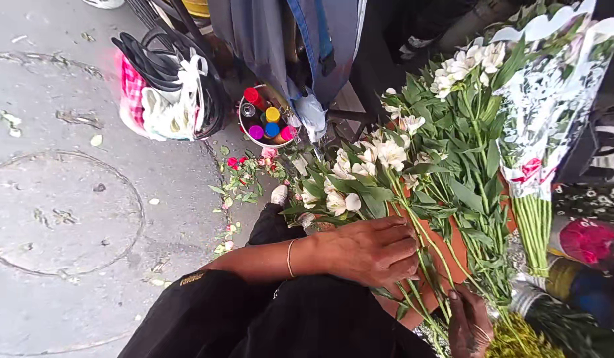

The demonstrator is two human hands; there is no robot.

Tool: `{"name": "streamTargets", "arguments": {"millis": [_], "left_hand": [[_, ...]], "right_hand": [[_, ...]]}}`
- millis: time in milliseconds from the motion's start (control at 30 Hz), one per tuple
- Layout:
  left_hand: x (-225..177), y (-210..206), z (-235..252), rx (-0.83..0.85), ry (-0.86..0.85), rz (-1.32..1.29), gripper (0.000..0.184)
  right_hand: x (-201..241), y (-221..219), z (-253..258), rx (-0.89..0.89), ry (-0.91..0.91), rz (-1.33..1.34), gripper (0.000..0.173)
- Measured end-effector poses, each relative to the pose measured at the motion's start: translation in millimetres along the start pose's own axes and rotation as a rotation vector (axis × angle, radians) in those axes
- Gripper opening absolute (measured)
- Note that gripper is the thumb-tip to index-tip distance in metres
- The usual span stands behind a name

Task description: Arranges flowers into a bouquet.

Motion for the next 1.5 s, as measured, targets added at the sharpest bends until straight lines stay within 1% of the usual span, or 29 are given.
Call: {"name": "streamTargets", "arguments": {"millis": [67,133,233,333,367,433,467,533,600,700,767,833,900,1000,1100,1167,1267,1400,1500], "left_hand": [[-5.1,-20.5,6.1,0.117,-0.044,-0.072,0.02],[-14.4,-35.6,3.5,0.227,-0.062,-0.135,0.022],[-17.5,-54.3,-7.6,0.327,-0.047,-0.128,0.025],[-8.0,-70.5,-22.2,0.418,0.025,-0.014,0.036],[-4.9,-73.5,-26.4,0.435,0.042,0.015,0.036],[-0.9,-76.6,-32.2,0.438,0.048,0.044,0.027],[0.3,-78.1,-34.9,0.449,0.039,0.056,0.025],[3.1,-80.9,-40.6,0.503,0.076,0.049,0.024],[4.2,-83.1,-44.6,0.53,0.079,0.077,0.025],[3.6,-84.6,-48.8,0.528,0.053,0.106,0.027],[4.1,-85.9,-50.7,0.52,0.045,0.112,0.026],[5.3,-86.5,-52.0,0.49,0.043,0.12,0.025],[6.6,-87.3,-54.5,0.446,0.031,0.131,0.025],[7.2,-86.2,-57.0,0.415,0.02,0.135,0.024],[7.8,-85.2,-58.2,0.393,0.003,0.142,0.025],[8.3,-84.7,-59.9,0.409,0.001,0.125,0.025],[9.8,-84.6,-60.9,0.416,-0.004,0.117,0.025],[6.5,-83.0,-55.5,0.426,-0.003,0.08,0.024],[2.3,-77.3,-38.7,0.295,-0.02,0.051,0.028]], "right_hand": [[19.8,12.4,10.8,-0.077,0.039,0.018,0.026],[35.1,27.4,22.2,-0.107,0.073,-0.017,0.029],[40.5,38.7,34.2,-0.063,0.085,0.009,0.028],[34.8,38.2,39.3,0.017,0.075,0.094,0.025],[30.4,35.4,39.4,0.054,0.054,0.134,0.024],[14.5,25.4,37.0,0.16,-0.014,0.241,0.021],[4.8,18.0,34.6,0.219,-0.063,0.308,0.02],[-11.1,1.4,28.8,0.33,-0.186,0.415,0.019],[-20.4,-10.7,25.4,0.402,-0.294,0.438,0.018],[-31.8,-16.0,22.0,0.442,-0.337,0.353,0.017],[-36.6,-12.5,21.9,0.403,-0.258,0.282,0.019],[-27.3,-5.6,26.7,0.331,-0.082,0.215,0.023],[-8.9,2.8,35.6,0.262,0.058,0.195,0.026],[23.9,11.1,49.4,0.22,0.179,0.166,0.027],[28.5,8.9,52.5,0.2,0.211,0.133,0.03],[13.3,4.5,44.8,0.207,0.187,0.087,0.036],[-11.7,0.1,28.5,0.252,0.151,-0.02,0.038],[-19.5,-3.0,23.7,0.258,0.184,-0.071,0.036],[-11.5,-11.4,26.4,0.27,0.239,-0.112,0.037]]}}
Point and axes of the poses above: each hand's wrist, its own z-axis towards the middle knuckle, its own y-axis out of the back of the hand, x = y × z, the point moved 5 cm from there along z, towards the middle knuckle, and after that the axes turned 15 degrees about -x, right-handed, at the moved point
